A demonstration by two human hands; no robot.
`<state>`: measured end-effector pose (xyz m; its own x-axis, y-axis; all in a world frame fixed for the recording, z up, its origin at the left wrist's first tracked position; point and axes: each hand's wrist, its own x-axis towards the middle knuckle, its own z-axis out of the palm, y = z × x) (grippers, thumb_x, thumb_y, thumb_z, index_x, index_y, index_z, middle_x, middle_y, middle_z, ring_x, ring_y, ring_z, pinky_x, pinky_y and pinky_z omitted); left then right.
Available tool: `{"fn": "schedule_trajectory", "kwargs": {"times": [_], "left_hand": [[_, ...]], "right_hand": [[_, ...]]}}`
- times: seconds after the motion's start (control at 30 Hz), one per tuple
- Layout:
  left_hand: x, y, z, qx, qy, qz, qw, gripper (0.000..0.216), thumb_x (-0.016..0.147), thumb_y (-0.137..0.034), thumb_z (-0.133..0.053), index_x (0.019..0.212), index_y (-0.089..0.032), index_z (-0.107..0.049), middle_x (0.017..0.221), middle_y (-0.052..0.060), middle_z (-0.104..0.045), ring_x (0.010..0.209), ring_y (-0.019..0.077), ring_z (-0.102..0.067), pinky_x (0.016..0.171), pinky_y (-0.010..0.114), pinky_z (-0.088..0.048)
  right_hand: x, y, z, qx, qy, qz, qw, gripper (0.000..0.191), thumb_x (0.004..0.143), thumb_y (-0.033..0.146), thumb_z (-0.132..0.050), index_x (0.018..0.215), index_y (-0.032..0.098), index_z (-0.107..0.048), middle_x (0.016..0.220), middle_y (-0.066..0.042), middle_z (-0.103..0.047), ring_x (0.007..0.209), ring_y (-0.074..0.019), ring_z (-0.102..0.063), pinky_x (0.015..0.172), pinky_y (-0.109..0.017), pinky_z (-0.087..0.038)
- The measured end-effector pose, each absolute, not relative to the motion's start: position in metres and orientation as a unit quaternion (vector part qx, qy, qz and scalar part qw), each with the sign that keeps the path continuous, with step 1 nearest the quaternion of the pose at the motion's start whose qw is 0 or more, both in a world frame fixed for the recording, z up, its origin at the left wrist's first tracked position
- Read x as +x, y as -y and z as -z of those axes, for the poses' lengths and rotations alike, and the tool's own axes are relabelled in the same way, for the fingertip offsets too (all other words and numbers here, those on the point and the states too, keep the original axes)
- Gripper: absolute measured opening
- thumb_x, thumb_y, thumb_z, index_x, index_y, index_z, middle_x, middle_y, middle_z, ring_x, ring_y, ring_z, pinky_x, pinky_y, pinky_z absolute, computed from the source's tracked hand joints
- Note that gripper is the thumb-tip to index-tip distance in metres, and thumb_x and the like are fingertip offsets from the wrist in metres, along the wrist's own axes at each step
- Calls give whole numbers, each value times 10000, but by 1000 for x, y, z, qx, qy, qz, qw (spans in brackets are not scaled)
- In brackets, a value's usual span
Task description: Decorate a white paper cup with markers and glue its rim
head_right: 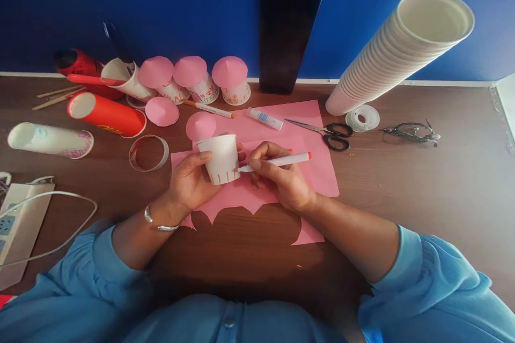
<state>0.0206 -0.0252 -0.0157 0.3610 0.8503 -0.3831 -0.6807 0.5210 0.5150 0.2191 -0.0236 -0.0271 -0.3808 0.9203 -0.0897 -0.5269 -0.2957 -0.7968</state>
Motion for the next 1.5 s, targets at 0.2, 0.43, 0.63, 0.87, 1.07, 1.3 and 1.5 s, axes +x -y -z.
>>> {"fn": "schedule_trajectory", "kwargs": {"times": [0.2, 0.43, 0.63, 0.87, 1.07, 1.3, 1.5], "left_hand": [[20, 25, 19, 149, -317, -466, 813, 726, 812, -279, -871, 1487, -244, -608, 1134, 53, -845, 1043, 273, -803, 892, 371, -591], [20, 25, 23, 160, -311, -462, 815, 647, 810, -292, -907, 1404, -241, -655, 1085, 60, -833, 1032, 269, -795, 849, 371, -609], [23, 24, 22, 180, -314, -466, 807, 655, 815, -297, -895, 1418, -240, -646, 1059, 65, -832, 1065, 297, -800, 891, 393, -603], [23, 24, 21, 196, -332, -464, 797, 626, 818, -326, -913, 1382, -231, -660, 1027, 65, -831, 1028, 279, -800, 851, 379, -621], [24, 24, 19, 209, -330, -463, 796, 570, 828, -350, -903, 1333, -214, -676, 1075, 95, -820, 1026, 292, -795, 832, 388, -615], [25, 24, 16, 205, -326, -460, 800, 657, 815, -348, -924, 1398, -227, -648, 1047, 75, -827, 947, 286, -799, 804, 389, -591], [24, 24, 19, 198, -324, -471, 797, 611, 836, -323, -907, 1386, -253, -649, 1052, 57, -818, 1007, 286, -792, 871, 421, -596]], "right_hand": [[223, 22, 26, -298, 397, -709, 502, 265, 903, 368, -897, 790, 216, -712, 634, 51, -644, 494, -88, -535, 489, -236, -439], [224, 26, 26, -296, 426, -698, 494, 242, 927, 358, -877, 819, 216, -715, 672, 47, -665, 505, -83, -549, 497, -236, -455], [223, 30, 29, -292, 439, -709, 469, 232, 948, 365, -854, 847, 221, -703, 684, 50, -654, 509, -83, -532, 494, -242, -427], [229, 31, 30, -332, 501, -635, 485, 206, 981, 372, -816, 886, 235, -695, 762, 39, -660, 571, -100, -548, 537, -271, -449], [230, 34, 22, -303, 569, -599, 475, 109, 1014, 255, -750, 920, 233, -701, 749, 35, -645, 666, -126, -580, 615, -296, -460], [231, 35, 26, -310, 558, -606, 474, 133, 1024, 288, -751, 924, 240, -677, 766, 41, -643, 626, -119, -559, 585, -293, -460], [230, 36, 27, -346, 535, -594, 491, 125, 1057, 390, -727, 1111, 280, -702, 813, 29, -679, 682, -147, -639, 662, -326, -527]]}}
